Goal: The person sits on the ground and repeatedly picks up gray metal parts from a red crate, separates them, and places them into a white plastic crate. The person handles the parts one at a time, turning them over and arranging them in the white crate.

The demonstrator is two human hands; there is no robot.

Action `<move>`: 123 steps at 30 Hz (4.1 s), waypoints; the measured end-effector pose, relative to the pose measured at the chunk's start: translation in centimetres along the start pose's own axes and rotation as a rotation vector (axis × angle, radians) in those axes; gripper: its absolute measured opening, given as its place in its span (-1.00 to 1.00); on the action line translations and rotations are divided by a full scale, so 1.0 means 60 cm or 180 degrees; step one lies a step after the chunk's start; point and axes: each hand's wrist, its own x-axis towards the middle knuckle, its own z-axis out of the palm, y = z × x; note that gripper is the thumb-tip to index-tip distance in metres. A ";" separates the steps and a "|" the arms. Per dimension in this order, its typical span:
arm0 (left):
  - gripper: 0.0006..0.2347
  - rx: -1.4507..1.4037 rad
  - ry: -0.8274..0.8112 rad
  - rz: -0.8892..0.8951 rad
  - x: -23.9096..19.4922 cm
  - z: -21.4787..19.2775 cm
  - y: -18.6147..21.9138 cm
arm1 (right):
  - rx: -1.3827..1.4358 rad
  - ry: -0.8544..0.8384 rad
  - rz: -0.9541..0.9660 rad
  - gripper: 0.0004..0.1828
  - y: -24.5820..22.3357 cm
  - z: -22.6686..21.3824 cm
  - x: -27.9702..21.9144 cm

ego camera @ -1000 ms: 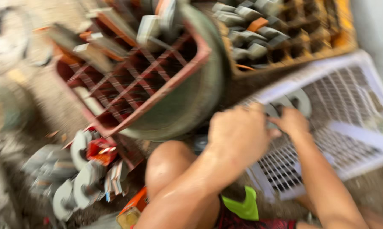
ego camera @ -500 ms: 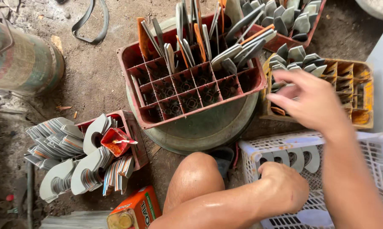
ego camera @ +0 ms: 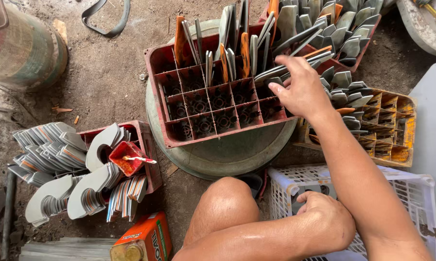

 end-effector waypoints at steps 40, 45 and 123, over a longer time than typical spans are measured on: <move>-0.72 -0.2786 0.4777 0.1256 -0.196 -0.090 -0.128 | 0.2571 0.1118 0.0039 -0.68 0.031 -0.251 -0.257; -0.50 -0.4009 0.2040 0.2357 -0.174 -0.072 -0.074 | 0.2564 0.1549 0.0401 -0.52 -0.045 -0.298 -0.305; -0.56 -0.5768 0.0133 0.2328 -0.028 0.009 0.153 | 0.1782 0.1911 0.0376 -0.09 -0.007 -0.363 -0.595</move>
